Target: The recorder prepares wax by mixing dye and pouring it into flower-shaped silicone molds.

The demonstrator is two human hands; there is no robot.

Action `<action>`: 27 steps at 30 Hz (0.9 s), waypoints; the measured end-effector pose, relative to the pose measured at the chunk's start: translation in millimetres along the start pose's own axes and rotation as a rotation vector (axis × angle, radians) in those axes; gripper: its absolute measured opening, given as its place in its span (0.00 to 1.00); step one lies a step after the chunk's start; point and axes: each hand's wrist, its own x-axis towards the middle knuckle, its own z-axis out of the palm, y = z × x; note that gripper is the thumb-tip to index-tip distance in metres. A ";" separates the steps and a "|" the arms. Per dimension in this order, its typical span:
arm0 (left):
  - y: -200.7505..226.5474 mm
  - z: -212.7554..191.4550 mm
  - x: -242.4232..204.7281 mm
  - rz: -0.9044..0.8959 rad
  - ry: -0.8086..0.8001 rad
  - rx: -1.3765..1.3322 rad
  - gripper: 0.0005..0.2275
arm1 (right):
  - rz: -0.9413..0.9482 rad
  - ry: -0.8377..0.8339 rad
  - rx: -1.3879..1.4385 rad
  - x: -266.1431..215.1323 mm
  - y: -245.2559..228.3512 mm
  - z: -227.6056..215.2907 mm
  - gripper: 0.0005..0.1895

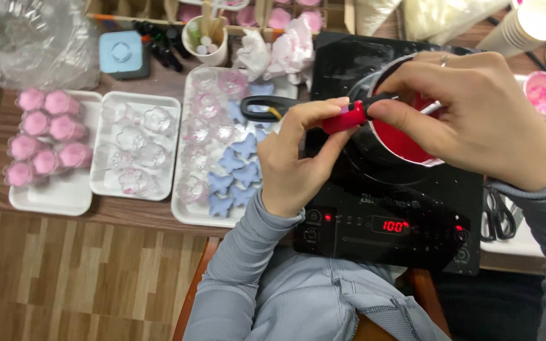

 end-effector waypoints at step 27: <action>-33.3 -116.9 -21.7 -0.166 0.260 0.157 0.22 | -0.259 -0.318 -0.080 153.5 -69.4 74.1 0.16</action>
